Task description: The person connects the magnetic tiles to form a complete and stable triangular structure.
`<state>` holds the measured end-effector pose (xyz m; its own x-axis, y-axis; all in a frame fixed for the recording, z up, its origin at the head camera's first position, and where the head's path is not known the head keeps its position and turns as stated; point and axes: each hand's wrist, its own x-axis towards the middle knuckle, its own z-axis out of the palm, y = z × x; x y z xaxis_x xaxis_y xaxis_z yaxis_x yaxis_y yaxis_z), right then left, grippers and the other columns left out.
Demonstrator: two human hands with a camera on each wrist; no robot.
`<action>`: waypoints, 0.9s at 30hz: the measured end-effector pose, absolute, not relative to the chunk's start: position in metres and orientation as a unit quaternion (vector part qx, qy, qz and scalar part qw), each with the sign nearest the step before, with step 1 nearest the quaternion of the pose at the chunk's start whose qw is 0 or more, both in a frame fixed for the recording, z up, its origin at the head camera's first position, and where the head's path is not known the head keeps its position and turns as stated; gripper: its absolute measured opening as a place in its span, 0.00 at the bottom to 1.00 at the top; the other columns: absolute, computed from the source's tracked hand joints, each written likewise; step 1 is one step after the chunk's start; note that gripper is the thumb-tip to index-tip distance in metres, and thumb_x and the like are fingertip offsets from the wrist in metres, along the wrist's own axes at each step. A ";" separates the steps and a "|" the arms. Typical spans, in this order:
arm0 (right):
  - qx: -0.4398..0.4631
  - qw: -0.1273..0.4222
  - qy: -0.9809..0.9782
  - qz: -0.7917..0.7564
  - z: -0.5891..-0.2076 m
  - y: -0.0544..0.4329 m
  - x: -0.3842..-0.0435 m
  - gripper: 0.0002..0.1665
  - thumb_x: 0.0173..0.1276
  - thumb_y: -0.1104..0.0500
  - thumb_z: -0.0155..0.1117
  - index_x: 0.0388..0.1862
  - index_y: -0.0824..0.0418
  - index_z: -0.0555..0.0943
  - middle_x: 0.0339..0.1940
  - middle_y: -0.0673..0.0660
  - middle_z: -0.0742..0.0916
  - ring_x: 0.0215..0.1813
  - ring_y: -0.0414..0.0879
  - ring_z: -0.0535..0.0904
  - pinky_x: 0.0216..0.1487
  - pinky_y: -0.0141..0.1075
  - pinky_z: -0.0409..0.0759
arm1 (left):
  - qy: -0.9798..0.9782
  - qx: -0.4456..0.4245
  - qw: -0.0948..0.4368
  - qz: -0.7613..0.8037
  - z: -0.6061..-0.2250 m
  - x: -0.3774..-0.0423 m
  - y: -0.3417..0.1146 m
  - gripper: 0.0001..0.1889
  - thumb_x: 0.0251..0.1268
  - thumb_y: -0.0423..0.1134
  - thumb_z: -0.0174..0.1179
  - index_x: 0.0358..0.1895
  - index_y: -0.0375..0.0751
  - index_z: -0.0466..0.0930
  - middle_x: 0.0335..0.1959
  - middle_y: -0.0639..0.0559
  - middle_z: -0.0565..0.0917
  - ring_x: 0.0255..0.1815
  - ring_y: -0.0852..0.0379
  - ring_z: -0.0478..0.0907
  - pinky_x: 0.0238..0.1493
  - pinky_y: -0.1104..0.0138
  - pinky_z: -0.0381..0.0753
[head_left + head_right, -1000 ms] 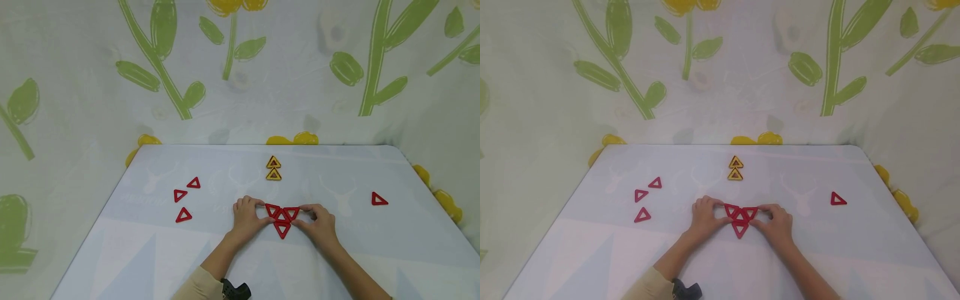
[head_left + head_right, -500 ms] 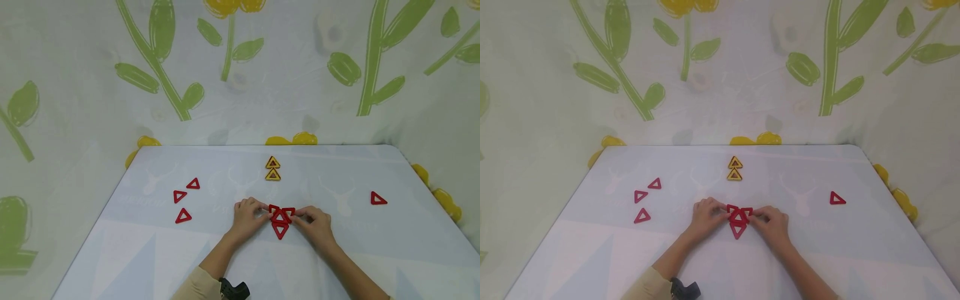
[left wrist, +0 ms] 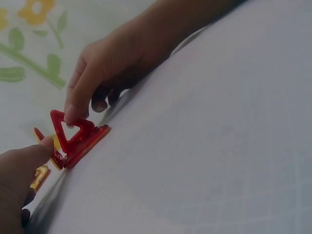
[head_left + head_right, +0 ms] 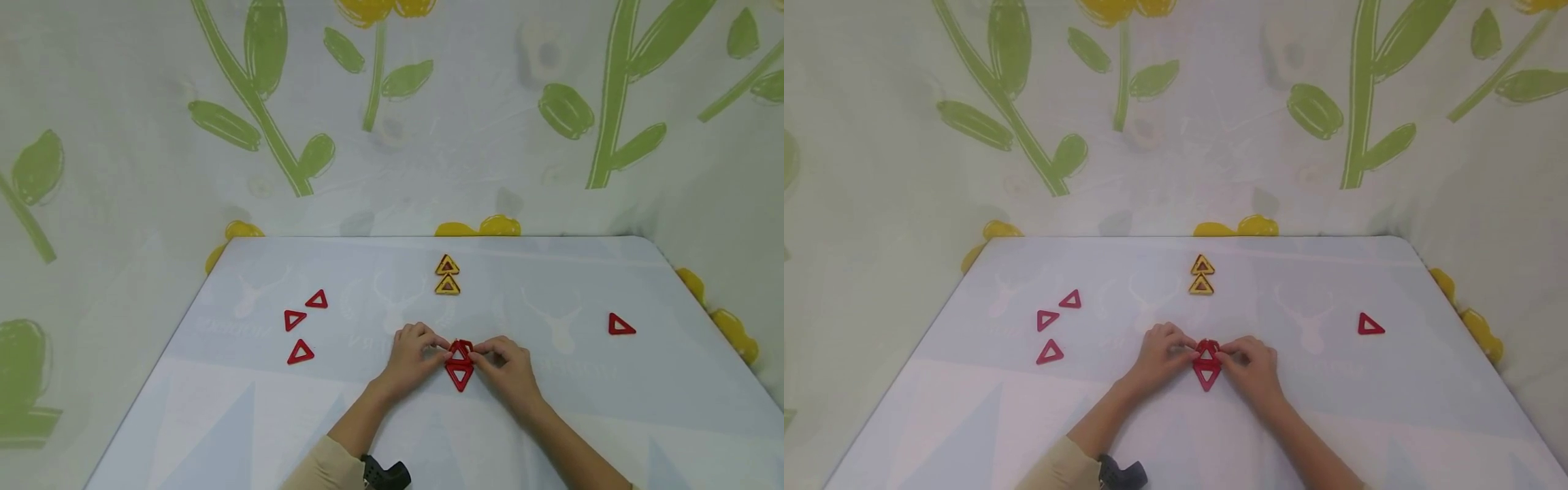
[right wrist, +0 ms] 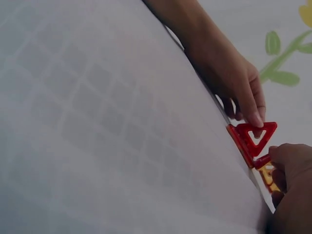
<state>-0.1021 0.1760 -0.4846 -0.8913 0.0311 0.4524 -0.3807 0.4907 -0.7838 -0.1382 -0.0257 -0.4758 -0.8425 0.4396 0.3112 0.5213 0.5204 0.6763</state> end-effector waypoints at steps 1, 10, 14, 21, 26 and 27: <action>0.115 0.213 -0.834 0.496 -0.484 0.175 -0.102 0.10 0.48 0.68 0.75 0.28 0.56 0.85 0.27 0.50 0.86 0.31 0.41 0.75 0.34 0.28 0.69 | -0.869 -0.281 0.054 -0.404 -0.476 -0.138 -0.026 0.08 0.58 0.43 0.65 0.39 0.47 0.85 0.34 0.56 0.74 0.41 0.59 0.67 0.49 0.61 0.63; 0.151 0.231 -0.844 0.461 -0.483 0.172 -0.102 0.12 0.45 0.71 0.75 0.26 0.57 0.84 0.26 0.47 0.85 0.29 0.36 0.74 0.35 0.27 0.67 | -0.856 -0.318 0.084 -0.398 -0.476 -0.138 -0.025 0.07 0.57 0.44 0.66 0.36 0.46 0.84 0.33 0.55 0.74 0.38 0.60 0.67 0.44 0.67 0.64; 0.158 0.235 -0.849 0.447 -0.483 0.171 -0.102 0.12 0.44 0.70 0.76 0.27 0.59 0.84 0.26 0.47 0.85 0.29 0.36 0.74 0.34 0.27 0.67 | -0.852 -0.323 0.078 -0.403 -0.478 -0.138 -0.026 0.07 0.58 0.43 0.65 0.37 0.46 0.84 0.34 0.55 0.74 0.38 0.60 0.66 0.43 0.68 0.64; 0.166 0.245 -0.871 0.393 -0.485 0.172 -0.100 0.17 0.39 0.64 0.80 0.32 0.61 0.86 0.29 0.49 0.84 0.31 0.38 0.71 0.34 0.33 0.64 | -0.861 -0.293 0.044 -0.414 -0.480 -0.139 -0.028 0.11 0.64 0.44 0.59 0.46 0.45 0.82 0.37 0.55 0.74 0.40 0.60 0.65 0.42 0.70 0.64; 0.176 0.236 -0.878 0.378 -0.486 0.175 -0.100 0.20 0.37 0.61 0.81 0.33 0.60 0.86 0.30 0.50 0.84 0.33 0.40 0.72 0.37 0.38 0.63 | -0.870 -0.315 0.048 -0.375 -0.479 -0.140 -0.029 0.19 0.66 0.46 0.57 0.57 0.45 0.77 0.39 0.53 0.74 0.42 0.58 0.66 0.44 0.67 0.66; 0.178 0.228 -0.879 0.379 -0.486 0.175 -0.100 0.21 0.36 0.60 0.81 0.34 0.60 0.86 0.31 0.50 0.84 0.34 0.40 0.72 0.38 0.39 0.62 | -0.872 -0.321 0.048 -0.366 -0.479 -0.141 -0.030 0.21 0.66 0.46 0.57 0.60 0.45 0.76 0.40 0.53 0.74 0.42 0.58 0.66 0.44 0.67 0.66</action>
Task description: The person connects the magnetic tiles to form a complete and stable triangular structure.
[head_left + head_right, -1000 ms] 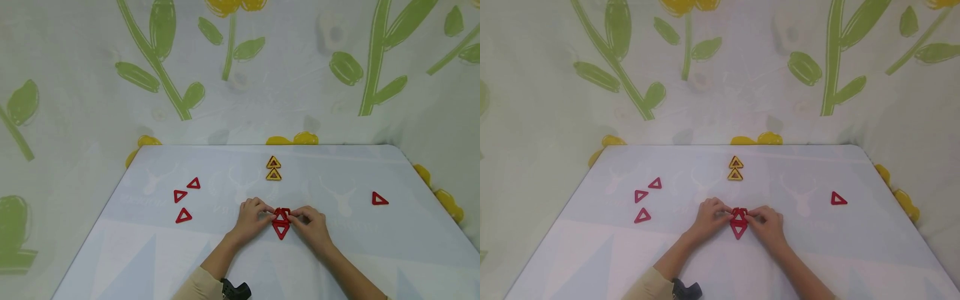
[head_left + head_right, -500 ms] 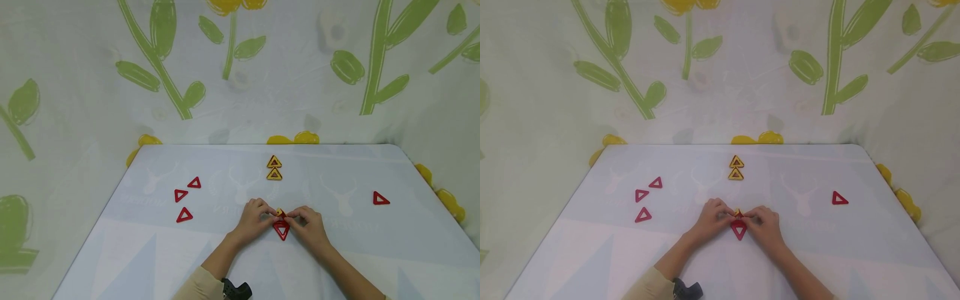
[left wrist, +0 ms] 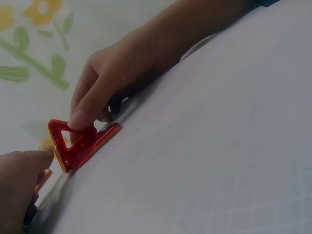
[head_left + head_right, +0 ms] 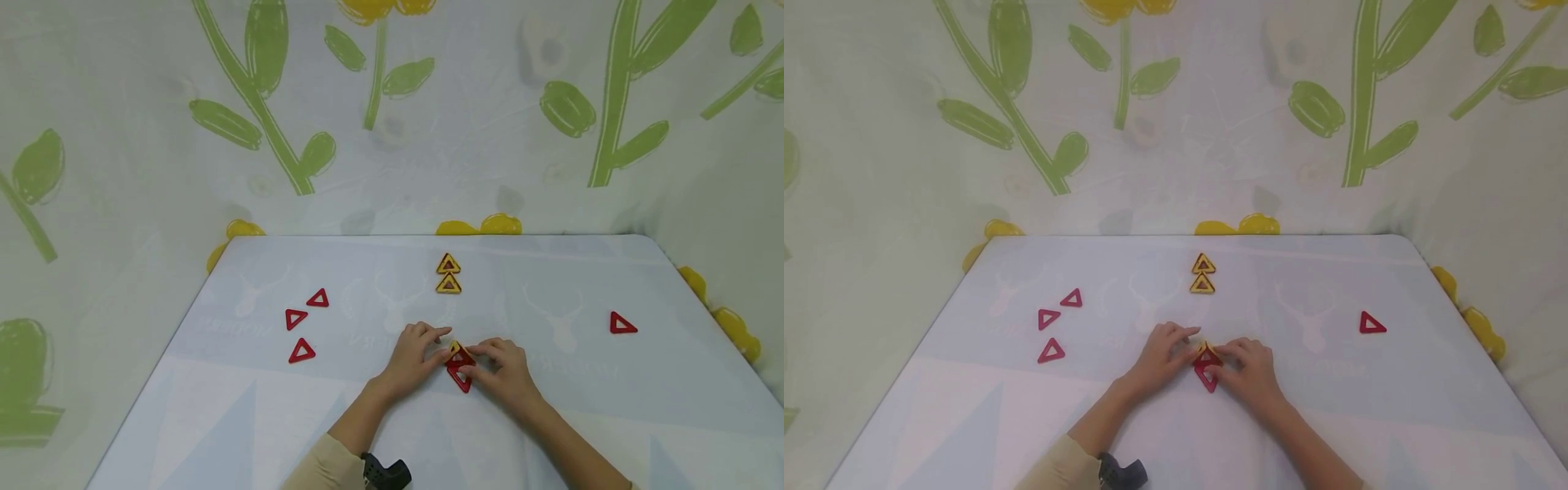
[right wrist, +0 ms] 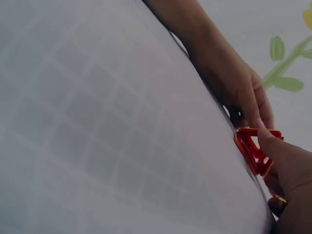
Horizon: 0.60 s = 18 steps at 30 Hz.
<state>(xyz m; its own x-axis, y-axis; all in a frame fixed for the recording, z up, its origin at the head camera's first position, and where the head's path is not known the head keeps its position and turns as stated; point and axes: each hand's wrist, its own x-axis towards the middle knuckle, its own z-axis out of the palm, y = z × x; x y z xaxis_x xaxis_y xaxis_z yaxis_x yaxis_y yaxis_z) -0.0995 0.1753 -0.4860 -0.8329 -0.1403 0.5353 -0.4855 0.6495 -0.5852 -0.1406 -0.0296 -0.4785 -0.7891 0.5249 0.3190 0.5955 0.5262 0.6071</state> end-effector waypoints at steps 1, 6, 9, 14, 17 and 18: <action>0.177 0.215 -0.881 0.381 -0.485 0.176 -0.099 0.22 0.37 0.58 0.81 0.36 0.60 0.86 0.32 0.49 0.84 0.35 0.41 0.73 0.39 0.40 0.62 | -0.875 -0.326 0.047 -0.356 -0.478 -0.141 -0.030 0.22 0.67 0.46 0.56 0.62 0.45 0.74 0.40 0.53 0.74 0.42 0.58 0.66 0.44 0.66 0.66; 0.179 0.139 -0.903 0.364 -0.481 0.179 -0.099 0.31 0.38 0.48 0.80 0.44 0.54 0.84 0.40 0.48 0.83 0.43 0.44 0.72 0.43 0.43 0.59 | -0.884 -0.343 0.032 -0.315 -0.477 -0.142 -0.032 0.20 0.68 0.47 0.54 0.62 0.50 0.75 0.43 0.52 0.73 0.44 0.58 0.66 0.47 0.64 0.65; 0.191 0.109 -0.916 0.336 -0.479 0.180 -0.099 0.36 0.36 0.45 0.81 0.48 0.53 0.82 0.43 0.50 0.81 0.44 0.46 0.71 0.44 0.45 0.59 | -0.887 -0.348 0.025 -0.302 -0.477 -0.142 -0.033 0.17 0.67 0.47 0.55 0.57 0.52 0.79 0.44 0.52 0.73 0.45 0.57 0.66 0.48 0.63 0.65; 0.198 0.078 -0.923 0.322 -0.476 0.182 -0.099 0.38 0.37 0.45 0.81 0.50 0.53 0.81 0.45 0.52 0.79 0.45 0.47 0.69 0.45 0.46 0.60 | -0.884 -0.353 0.019 -0.306 -0.476 -0.143 -0.035 0.15 0.66 0.47 0.57 0.54 0.51 0.81 0.44 0.53 0.73 0.45 0.58 0.66 0.48 0.64 0.65; 0.198 0.061 -0.918 0.338 -0.475 0.185 -0.099 0.36 0.40 0.47 0.81 0.51 0.54 0.81 0.46 0.51 0.79 0.46 0.46 0.69 0.46 0.46 0.60 | -0.878 -0.362 0.014 -0.312 -0.476 -0.144 -0.037 0.15 0.66 0.47 0.58 0.52 0.51 0.82 0.43 0.54 0.73 0.44 0.59 0.65 0.47 0.65 0.65; 0.198 0.056 -0.916 0.344 -0.476 0.187 -0.099 0.35 0.41 0.48 0.80 0.51 0.54 0.81 0.46 0.51 0.79 0.46 0.46 0.69 0.47 0.46 0.61 | -0.876 -0.363 0.008 -0.316 -0.475 -0.144 -0.038 0.15 0.65 0.47 0.59 0.52 0.51 0.82 0.42 0.54 0.72 0.44 0.59 0.65 0.47 0.66 0.65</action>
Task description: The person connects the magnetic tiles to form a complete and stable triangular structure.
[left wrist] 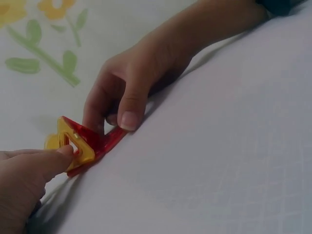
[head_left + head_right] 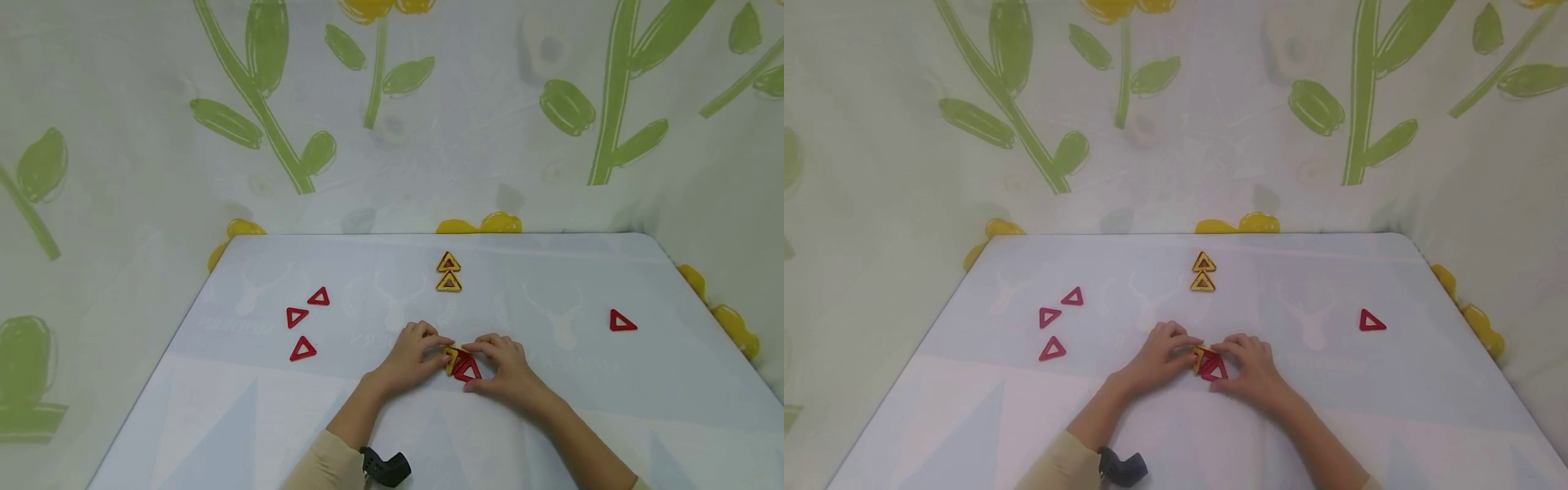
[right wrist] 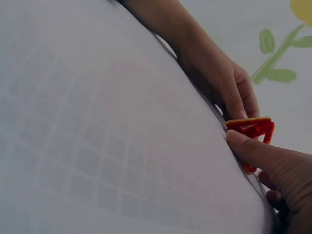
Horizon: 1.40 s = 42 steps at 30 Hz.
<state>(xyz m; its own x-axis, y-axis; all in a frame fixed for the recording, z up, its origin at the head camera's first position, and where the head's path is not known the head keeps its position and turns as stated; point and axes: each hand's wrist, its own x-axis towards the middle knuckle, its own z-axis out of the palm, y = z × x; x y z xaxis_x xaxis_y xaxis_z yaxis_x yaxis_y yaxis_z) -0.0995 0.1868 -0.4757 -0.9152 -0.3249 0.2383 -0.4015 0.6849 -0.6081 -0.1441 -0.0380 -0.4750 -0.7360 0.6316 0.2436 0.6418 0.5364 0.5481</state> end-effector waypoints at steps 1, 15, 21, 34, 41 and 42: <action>0.199 0.051 -0.914 0.350 -0.476 0.188 -0.100 0.34 0.42 0.49 0.80 0.51 0.54 0.81 0.46 0.50 0.79 0.47 0.46 0.69 0.47 0.46 0.61 | -0.875 -0.365 0.005 -0.318 -0.475 -0.145 -0.039 0.15 0.65 0.47 0.59 0.52 0.50 0.82 0.42 0.55 0.72 0.44 0.59 0.65 0.47 0.66 0.65; 0.183 0.027 -0.906 0.381 -0.471 0.201 -0.103 0.19 0.50 0.56 0.77 0.43 0.54 0.85 0.38 0.43 0.80 0.43 0.39 0.73 0.43 0.32 0.75 | -0.858 -0.368 0.055 -0.354 -0.481 -0.144 -0.041 0.16 0.48 0.47 0.71 0.42 0.48 0.86 0.36 0.56 0.72 0.40 0.60 0.64 0.44 0.68 0.64; 0.186 0.041 -0.918 0.348 -0.464 0.201 -0.103 0.19 0.45 0.57 0.79 0.37 0.57 0.82 0.32 0.44 0.81 0.37 0.38 0.72 0.38 0.32 0.73 | -0.854 -0.365 0.066 -0.364 -0.479 -0.143 -0.039 0.15 0.47 0.46 0.72 0.39 0.46 0.86 0.35 0.56 0.73 0.40 0.60 0.65 0.43 0.69 0.64; 0.132 -0.005 -0.919 0.371 -0.463 0.200 -0.106 0.18 0.48 0.54 0.78 0.35 0.59 0.83 0.30 0.46 0.80 0.35 0.41 0.71 0.36 0.30 0.73 | -0.863 -0.353 0.061 -0.356 -0.477 -0.142 -0.039 0.14 0.47 0.46 0.72 0.37 0.46 0.86 0.35 0.56 0.74 0.40 0.60 0.65 0.44 0.69 0.65; 0.146 0.026 -0.916 0.372 -0.469 0.202 -0.107 0.16 0.48 0.54 0.78 0.33 0.58 0.82 0.27 0.44 0.79 0.33 0.38 0.69 0.34 0.30 0.72 | -0.861 -0.356 0.067 -0.358 -0.481 -0.144 -0.040 0.14 0.47 0.47 0.72 0.37 0.47 0.86 0.36 0.57 0.74 0.40 0.61 0.66 0.43 0.69 0.65; 0.146 0.034 -0.915 0.374 -0.471 0.202 -0.107 0.15 0.47 0.54 0.78 0.33 0.57 0.83 0.27 0.43 0.79 0.33 0.37 0.70 0.34 0.29 0.72 | -0.861 -0.356 0.067 -0.358 -0.482 -0.144 -0.040 0.14 0.47 0.47 0.72 0.37 0.47 0.86 0.36 0.57 0.74 0.40 0.61 0.66 0.43 0.69 0.65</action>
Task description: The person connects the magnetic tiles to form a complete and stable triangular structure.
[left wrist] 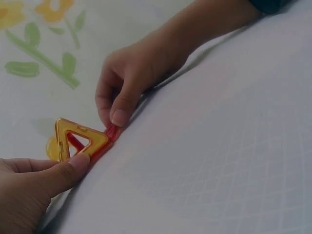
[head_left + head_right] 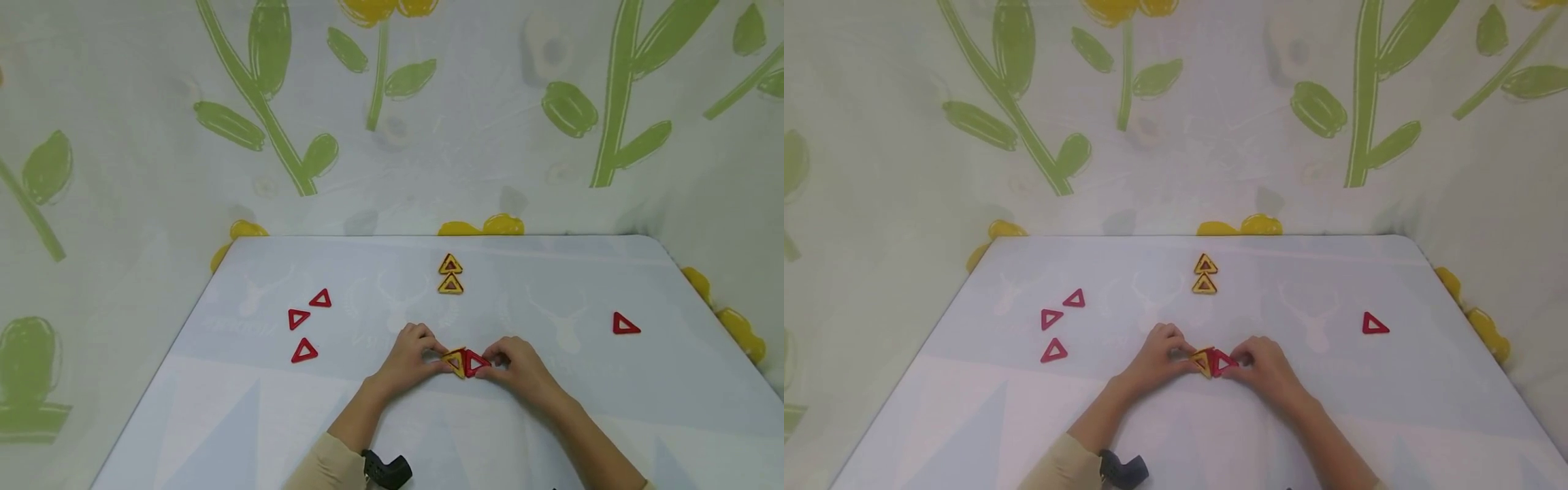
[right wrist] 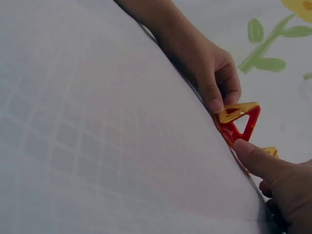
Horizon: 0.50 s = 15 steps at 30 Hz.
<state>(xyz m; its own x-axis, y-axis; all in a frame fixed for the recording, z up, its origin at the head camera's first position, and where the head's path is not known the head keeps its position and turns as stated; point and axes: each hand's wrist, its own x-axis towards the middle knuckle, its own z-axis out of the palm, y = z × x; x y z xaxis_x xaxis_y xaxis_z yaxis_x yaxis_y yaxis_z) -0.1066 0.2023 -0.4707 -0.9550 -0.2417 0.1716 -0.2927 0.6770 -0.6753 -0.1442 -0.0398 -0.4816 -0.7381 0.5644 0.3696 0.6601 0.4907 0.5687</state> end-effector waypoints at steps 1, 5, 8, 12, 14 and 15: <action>0.148 0.044 -0.913 0.377 -0.472 0.202 -0.106 0.15 0.47 0.55 0.78 0.32 0.57 0.83 0.27 0.43 0.79 0.33 0.37 0.70 0.34 0.29 0.72 | -0.861 -0.356 0.068 -0.357 -0.482 -0.144 -0.040 0.14 0.47 0.47 0.72 0.37 0.47 0.85 0.36 0.57 0.74 0.40 0.61 0.66 0.43 0.70 0.65; 0.172 0.099 -0.900 0.387 -0.478 0.203 -0.106 0.15 0.44 0.58 0.80 0.31 0.56 0.83 0.27 0.41 0.80 0.32 0.34 0.71 0.34 0.29 0.73 | -0.860 -0.357 0.073 -0.357 -0.483 -0.144 -0.040 0.14 0.47 0.47 0.72 0.37 0.47 0.85 0.35 0.57 0.73 0.39 0.61 0.66 0.43 0.70 0.65; 0.199 0.141 -0.886 0.394 -0.480 0.203 -0.107 0.17 0.42 0.61 0.80 0.32 0.56 0.84 0.28 0.42 0.82 0.32 0.34 0.71 0.34 0.29 0.72 | -0.860 -0.357 0.075 -0.356 -0.482 -0.144 -0.040 0.14 0.47 0.47 0.72 0.37 0.47 0.85 0.35 0.57 0.73 0.40 0.60 0.66 0.42 0.70 0.65; 0.218 0.172 -0.868 0.411 -0.482 0.201 -0.108 0.18 0.40 0.64 0.80 0.33 0.56 0.84 0.29 0.43 0.83 0.32 0.34 0.71 0.35 0.29 0.69 | -0.861 -0.356 0.074 -0.356 -0.481 -0.144 -0.039 0.14 0.47 0.46 0.73 0.36 0.46 0.85 0.35 0.56 0.74 0.39 0.60 0.66 0.43 0.69 0.65; 0.225 0.184 -0.859 0.421 -0.483 0.198 -0.108 0.19 0.39 0.65 0.79 0.34 0.57 0.84 0.28 0.43 0.83 0.32 0.35 0.71 0.36 0.29 0.67 | -0.860 -0.358 0.079 -0.355 -0.481 -0.144 -0.039 0.14 0.46 0.46 0.73 0.36 0.45 0.85 0.35 0.55 0.74 0.39 0.60 0.66 0.43 0.69 0.65; 0.227 0.188 -0.855 0.427 -0.483 0.196 -0.107 0.20 0.39 0.66 0.79 0.34 0.57 0.84 0.28 0.44 0.83 0.32 0.35 0.71 0.36 0.29 0.67 | -0.859 -0.360 0.082 -0.355 -0.481 -0.143 -0.039 0.14 0.46 0.46 0.73 0.36 0.45 0.85 0.34 0.55 0.74 0.38 0.60 0.66 0.42 0.69 0.65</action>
<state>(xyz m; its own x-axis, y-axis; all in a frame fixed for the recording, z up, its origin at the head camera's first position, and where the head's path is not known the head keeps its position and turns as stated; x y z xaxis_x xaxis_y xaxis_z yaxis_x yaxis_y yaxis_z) -0.1072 0.1965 -0.4831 -0.8259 -0.2276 0.5159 -0.5491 0.5327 -0.6440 -0.1435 -0.0392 -0.4805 -0.7273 0.5603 0.3964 0.6768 0.4892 0.5501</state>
